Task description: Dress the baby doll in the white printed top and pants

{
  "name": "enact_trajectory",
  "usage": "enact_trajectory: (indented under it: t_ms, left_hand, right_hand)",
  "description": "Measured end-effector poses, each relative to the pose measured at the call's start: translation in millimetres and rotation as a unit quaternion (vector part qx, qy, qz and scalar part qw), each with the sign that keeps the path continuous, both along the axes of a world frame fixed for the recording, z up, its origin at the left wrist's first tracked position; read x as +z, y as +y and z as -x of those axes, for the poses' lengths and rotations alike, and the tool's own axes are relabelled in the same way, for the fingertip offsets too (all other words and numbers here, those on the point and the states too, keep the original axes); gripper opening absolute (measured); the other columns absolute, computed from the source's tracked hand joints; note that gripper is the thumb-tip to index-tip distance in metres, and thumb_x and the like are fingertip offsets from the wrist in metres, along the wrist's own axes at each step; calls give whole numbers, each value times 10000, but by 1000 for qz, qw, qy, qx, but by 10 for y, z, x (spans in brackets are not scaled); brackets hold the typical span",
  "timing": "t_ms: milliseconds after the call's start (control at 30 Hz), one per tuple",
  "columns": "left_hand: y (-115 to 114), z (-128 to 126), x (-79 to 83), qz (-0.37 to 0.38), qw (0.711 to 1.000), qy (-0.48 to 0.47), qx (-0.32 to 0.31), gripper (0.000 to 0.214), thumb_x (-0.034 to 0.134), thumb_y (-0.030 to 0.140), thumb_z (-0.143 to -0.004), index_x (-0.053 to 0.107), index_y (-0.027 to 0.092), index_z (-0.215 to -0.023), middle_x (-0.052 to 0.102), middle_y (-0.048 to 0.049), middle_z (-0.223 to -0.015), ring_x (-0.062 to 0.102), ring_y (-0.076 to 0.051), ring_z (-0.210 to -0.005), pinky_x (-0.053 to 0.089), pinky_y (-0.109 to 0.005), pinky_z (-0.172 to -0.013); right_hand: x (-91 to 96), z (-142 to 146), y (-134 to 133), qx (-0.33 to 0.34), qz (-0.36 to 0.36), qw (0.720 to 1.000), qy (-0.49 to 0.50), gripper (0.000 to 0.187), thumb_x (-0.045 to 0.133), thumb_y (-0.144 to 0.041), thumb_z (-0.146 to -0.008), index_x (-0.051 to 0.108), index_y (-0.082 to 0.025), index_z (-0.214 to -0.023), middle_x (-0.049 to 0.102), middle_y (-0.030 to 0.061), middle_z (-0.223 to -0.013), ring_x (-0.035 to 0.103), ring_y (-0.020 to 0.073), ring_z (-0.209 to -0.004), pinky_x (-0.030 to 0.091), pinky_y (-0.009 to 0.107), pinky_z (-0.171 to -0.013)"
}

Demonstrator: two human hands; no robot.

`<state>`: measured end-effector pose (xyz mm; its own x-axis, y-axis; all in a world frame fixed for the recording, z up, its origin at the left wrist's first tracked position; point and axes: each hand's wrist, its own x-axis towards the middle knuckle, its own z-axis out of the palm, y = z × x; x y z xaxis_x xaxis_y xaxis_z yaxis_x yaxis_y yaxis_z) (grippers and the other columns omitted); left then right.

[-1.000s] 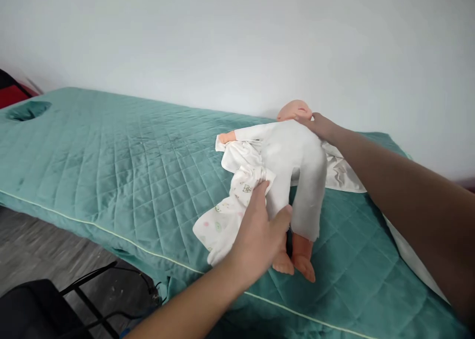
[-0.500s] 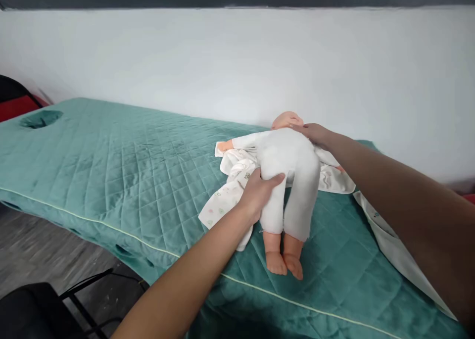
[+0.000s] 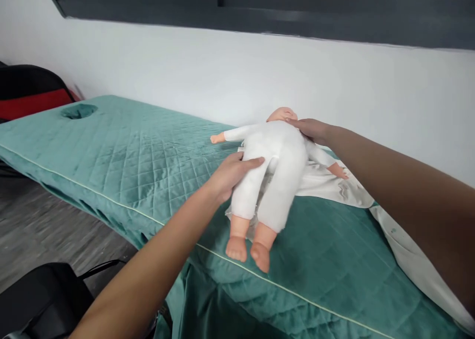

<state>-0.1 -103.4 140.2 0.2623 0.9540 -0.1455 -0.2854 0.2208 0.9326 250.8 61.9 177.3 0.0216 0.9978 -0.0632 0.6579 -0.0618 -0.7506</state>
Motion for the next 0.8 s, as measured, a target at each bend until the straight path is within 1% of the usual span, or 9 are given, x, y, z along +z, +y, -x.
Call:
enact_trajectory:
  t_ms: [100, 200, 300, 367, 500, 600, 667, 733, 800]
  left_hand:
    - [121, 396, -132, -16, 999, 36, 22, 347, 766, 362, -769, 708, 128, -1018, 768, -147, -1006, 713, -334, -973, 569, -516, -919]
    - [284, 749, -298, -25, 997, 52, 47, 366, 768, 380, -758, 710, 114, -1003, 767, -156, -1011, 712, -347, -967, 562, -542, -928]
    - [475, 1058, -432, -20, 996, 67, 58, 393, 769, 416, -748, 714, 126, -1008, 765, -159, -1030, 719, -335, -955, 576, -517, -910]
    - [612, 1245, -499, -10, 994, 86, 69, 427, 770, 444, -740, 715, 137, -1031, 766, -157, -1035, 719, -326, -966, 586, -492, -892]
    - [894, 1543, -598, -6, 991, 106, 84, 453, 720, 464, -797, 693, 130, -1102, 771, -122, -1033, 711, -280, -939, 579, -463, -896]
    - [1073, 1653, -633, 7, 989, 118, 93, 389, 665, 423, -875, 667, 120, -1120, 772, -89, -993, 698, -232, -881, 569, -454, -909]
    - [1159, 1678, -650, 22, 986, 135, 97, 345, 617, 389, -926, 646, 115, -1133, 770, -70, -974, 687, -208, -874, 561, -434, -913]
    - [1217, 1690, -673, 37, 984, 144, 96, 325, 600, 381, -938, 641, 122, -1130, 768, -65, -975, 684, -204, -875, 566, -401, -885]
    - [1247, 1704, -698, 55, 983, 148, 89, 346, 630, 427, -905, 653, 139, -1095, 765, -84, -984, 693, -229, -875, 580, -384, -827]
  right_hand:
    - [-94, 409, 203, 18, 22, 999, -25, 616, 653, -726, -792, 702, -173, -1060, 728, 217, -1129, 661, 376, -1112, 562, 519, -906]
    - [-285, 825, 493, 45, 33, 998, -9, 632, 664, -719, -786, 689, -159, -1077, 718, 216, -1164, 673, 342, -1096, 579, 461, -875]
    - [-487, 1189, 806, 61, 37, 997, 10, 713, 709, -722, -735, 654, -143, -1146, 681, 201, -1264, 665, 302, -1131, 576, 406, -902]
    - [-591, 1394, 995, 57, 29, 998, 9, 773, 732, -721, -707, 629, -127, -1192, 646, 210, -1320, 648, 302, -1172, 568, 392, -925]
    - [-719, 1726, 1299, 65, -3, 998, 17, 717, 726, -678, -746, 633, -115, -1181, 633, 226, -1328, 618, 333, -1214, 548, 396, -955]
    - [-790, 1881, 1478, 114, -34, 992, 43, 664, 715, -633, -788, 634, -106, -1184, 640, 211, -1321, 614, 323, -1206, 523, 394, -989]
    - [-847, 1908, 1586, 156, -53, 985, 53, 651, 716, -617, -797, 631, -116, -1204, 642, 187, -1330, 611, 309, -1202, 507, 391, -1010]
    - [-925, 1854, 1677, 191, -62, 978, 59, 631, 696, -632, -810, 637, -147, -1208, 654, 154, -1325, 618, 295, -1184, 501, 392, -1015]
    - [-1030, 1704, 1736, 191, -52, 979, 55, 604, 654, -674, -825, 659, -173, -1161, 688, 137, -1265, 649, 287, -1114, 525, 399, -976]
